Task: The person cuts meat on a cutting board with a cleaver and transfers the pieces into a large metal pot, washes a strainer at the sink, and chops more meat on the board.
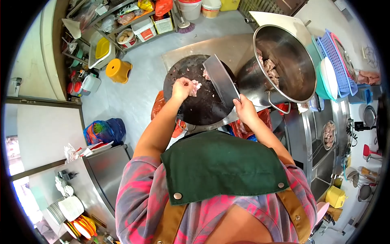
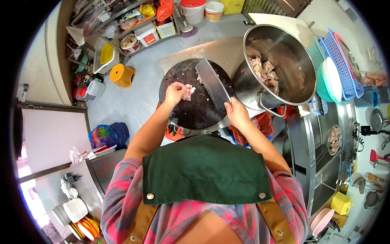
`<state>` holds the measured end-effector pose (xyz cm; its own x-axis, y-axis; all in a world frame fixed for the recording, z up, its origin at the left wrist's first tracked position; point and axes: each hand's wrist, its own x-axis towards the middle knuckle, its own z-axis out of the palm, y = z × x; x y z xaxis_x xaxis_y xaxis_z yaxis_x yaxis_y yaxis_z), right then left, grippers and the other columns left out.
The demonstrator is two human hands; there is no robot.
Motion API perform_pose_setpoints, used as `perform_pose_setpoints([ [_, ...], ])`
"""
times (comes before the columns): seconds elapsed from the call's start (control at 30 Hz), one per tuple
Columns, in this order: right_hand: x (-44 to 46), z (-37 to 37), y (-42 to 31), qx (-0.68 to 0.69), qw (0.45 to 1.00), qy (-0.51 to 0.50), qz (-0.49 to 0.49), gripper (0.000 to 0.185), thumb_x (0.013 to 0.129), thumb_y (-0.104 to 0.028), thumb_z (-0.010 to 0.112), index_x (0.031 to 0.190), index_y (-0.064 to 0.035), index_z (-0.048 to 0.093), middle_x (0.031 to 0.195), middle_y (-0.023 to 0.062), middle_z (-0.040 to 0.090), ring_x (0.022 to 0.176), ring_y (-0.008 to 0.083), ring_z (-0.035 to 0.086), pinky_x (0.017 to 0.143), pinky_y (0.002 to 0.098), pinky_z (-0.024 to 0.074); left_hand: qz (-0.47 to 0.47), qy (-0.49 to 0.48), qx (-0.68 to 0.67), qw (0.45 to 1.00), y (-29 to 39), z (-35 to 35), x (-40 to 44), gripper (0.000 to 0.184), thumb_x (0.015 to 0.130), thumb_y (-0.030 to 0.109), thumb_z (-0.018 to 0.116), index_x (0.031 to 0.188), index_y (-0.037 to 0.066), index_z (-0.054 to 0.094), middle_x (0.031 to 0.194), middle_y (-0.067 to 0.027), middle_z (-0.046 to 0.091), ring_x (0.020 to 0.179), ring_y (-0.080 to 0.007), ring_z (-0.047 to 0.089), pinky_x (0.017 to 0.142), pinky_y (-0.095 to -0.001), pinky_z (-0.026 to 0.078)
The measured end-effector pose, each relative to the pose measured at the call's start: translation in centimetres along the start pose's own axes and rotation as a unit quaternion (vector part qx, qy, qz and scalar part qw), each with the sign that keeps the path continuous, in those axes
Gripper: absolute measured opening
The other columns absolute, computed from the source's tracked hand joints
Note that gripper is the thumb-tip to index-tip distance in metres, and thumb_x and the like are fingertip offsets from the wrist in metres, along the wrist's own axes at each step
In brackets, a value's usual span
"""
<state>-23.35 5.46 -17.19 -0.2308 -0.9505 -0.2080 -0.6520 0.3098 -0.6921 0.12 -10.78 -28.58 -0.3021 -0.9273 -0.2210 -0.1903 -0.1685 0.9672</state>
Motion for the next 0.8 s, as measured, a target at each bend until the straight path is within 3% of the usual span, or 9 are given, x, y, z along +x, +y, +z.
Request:
perform_pose_setpoints([
  [0.03, 0.1, 0.0, -0.4, 0.003, 1.0, 0.003, -0.001, 0.023, 0.089, -0.023, 0.052, 0.088, -0.0006, 0.05, 0.081, 0.0246, 0.06, 0.08, 0.0438, 0.057, 0.068, 0.0459, 0.0449, 0.09, 0.08, 0.184, 0.975, -0.3, 0.0, -0.4, 0.014, 0.073, -0.006, 0.065, 0.079, 0.001, 0.054, 0.081, -0.0073, 0.061, 0.071, -0.0171, 0.06, 0.06, -0.0288, 0.051],
  [0.13, 0.0, -0.2, -1.2, -0.003, 0.999, 0.017, -0.027, 0.022, 0.088, -0.024, 0.052, 0.088, -0.0016, 0.05, 0.08, 0.0239, 0.06, 0.077, 0.0434, 0.057, 0.067, 0.0462, 0.0452, 0.239, 0.132, 0.158, 0.949, 2.6, 0.8, -2.2, 0.015, 0.071, -0.005, 0.066, 0.079, 0.002, 0.055, 0.099, -0.0131, 0.056, 0.083, -0.0214, 0.059, 0.068, -0.0303, 0.051],
  [0.17, -0.2, -0.3, -1.5, -0.01, 0.999, 0.021, -0.039, 0.022, 0.088, -0.024, 0.052, 0.088, -0.0017, 0.05, 0.079, 0.0236, 0.06, 0.077, 0.0431, 0.057, 0.066, 0.0463, 0.0453, 0.32, 0.119, 0.248, 0.907, 1.8, 0.5, -1.8, 0.015, 0.072, -0.003, 0.066, 0.083, 0.003, 0.057, 0.111, -0.0155, 0.049, 0.091, -0.0262, 0.056, 0.077, -0.0314, 0.049],
  [0.27, -0.4, -0.2, -1.7, -0.044, 0.997, 0.025, -0.058, 0.022, 0.089, -0.024, 0.052, 0.088, -0.0019, 0.05, 0.077, 0.0229, 0.06, 0.075, 0.0423, 0.058, 0.065, 0.0467, 0.0454, 0.425, 0.0, 0.372, 0.825, 1.1, 0.0, -3.1, 0.016, 0.072, -0.003, 0.065, 0.085, 0.002, 0.057, 0.11, -0.0138, 0.05, 0.091, -0.0274, 0.056, 0.081, -0.0308, 0.047],
  [0.43, -0.1, 1.0, -0.9, -0.103, 0.99, 0.023, -0.096, 0.022, 0.089, -0.023, 0.049, 0.086, -0.0018, 0.048, 0.07, 0.0228, 0.06, 0.069, 0.0417, 0.058, 0.063, 0.0482, 0.045, 0.274, 0.046, 0.22, 0.935, 0.8, 0.3, -3.9, 0.039, 0.074, 0.006, 0.066, 0.11, 0.004, 0.049, 0.116, -0.0159, 0.05, 0.1, -0.0311, 0.053, 0.081, -0.0341, 0.047],
  [0.47, 0.1, 1.1, -1.1, -0.11, 0.989, 0.023, -0.101, 0.021, 0.089, -0.023, 0.049, 0.086, -0.0019, 0.047, 0.07, 0.0228, 0.06, 0.069, 0.0418, 0.058, 0.063, 0.0483, 0.045, 0.305, 0.128, 0.306, 0.893, 1.0, 0.5, -3.7, 0.03, 0.076, 0.006, 0.066, 0.103, 0.003, 0.053, 0.11, -0.0148, 0.054, 0.093, -0.0281, 0.057, 0.076, -0.0322, 0.048],
  [0.63, 1.3, 1.4, -3.6, -0.139, 0.985, 0.018, -0.104, 0.019, 0.089, -0.021, 0.047, 0.086, -0.0024, 0.046, 0.07, 0.0227, 0.06, 0.07, 0.0423, 0.059, 0.064, 0.0491, 0.0453, 0.245, 0.084, 0.256, 0.931, -0.3, 0.1, -2.2, 0.015, 0.072, 0.006, 0.07, 0.084, 0.003, 0.062, 0.097, -0.0114, 0.058, 0.083, -0.028, 0.06, 0.073, -0.0326, 0.049],
  [0.73, 2.0, 1.5, -5.1, -0.139, 0.984, 0.015, -0.115, 0.019, 0.09, -0.021, 0.046, 0.087, -0.0026, 0.045, 0.071, 0.0225, 0.06, 0.071, 0.0424, 0.059, 0.065, 0.0498, 0.0456, 0.196, 0.058, 0.217, 0.955, -1.1, 0.3, -2.3, 0.014, 0.069, 0.005, 0.07, 0.08, 0.005, 0.062, 0.096, -0.0117, 0.057, 0.089, -0.03, 0.058, 0.079, -0.0335, 0.047],
  [0.8, 2.4, 2.0, -5.7, -0.141, 0.983, 0.011, -0.119, 0.019, 0.09, -0.022, 0.044, 0.088, -0.0031, 0.045, 0.073, 0.0224, 0.061, 0.073, 0.042, 0.059, 0.066, 0.0508, 0.0455, 0.247, 0.07, 0.217, 0.942, -1.2, 0.9, -2.9, 0.012, 0.067, 0.005, 0.07, 0.077, 0.005, 0.062, 0.093, -0.0115, 0.057, 0.085, -0.0288, 0.059, 0.078, -0.0332, 0.048],
])
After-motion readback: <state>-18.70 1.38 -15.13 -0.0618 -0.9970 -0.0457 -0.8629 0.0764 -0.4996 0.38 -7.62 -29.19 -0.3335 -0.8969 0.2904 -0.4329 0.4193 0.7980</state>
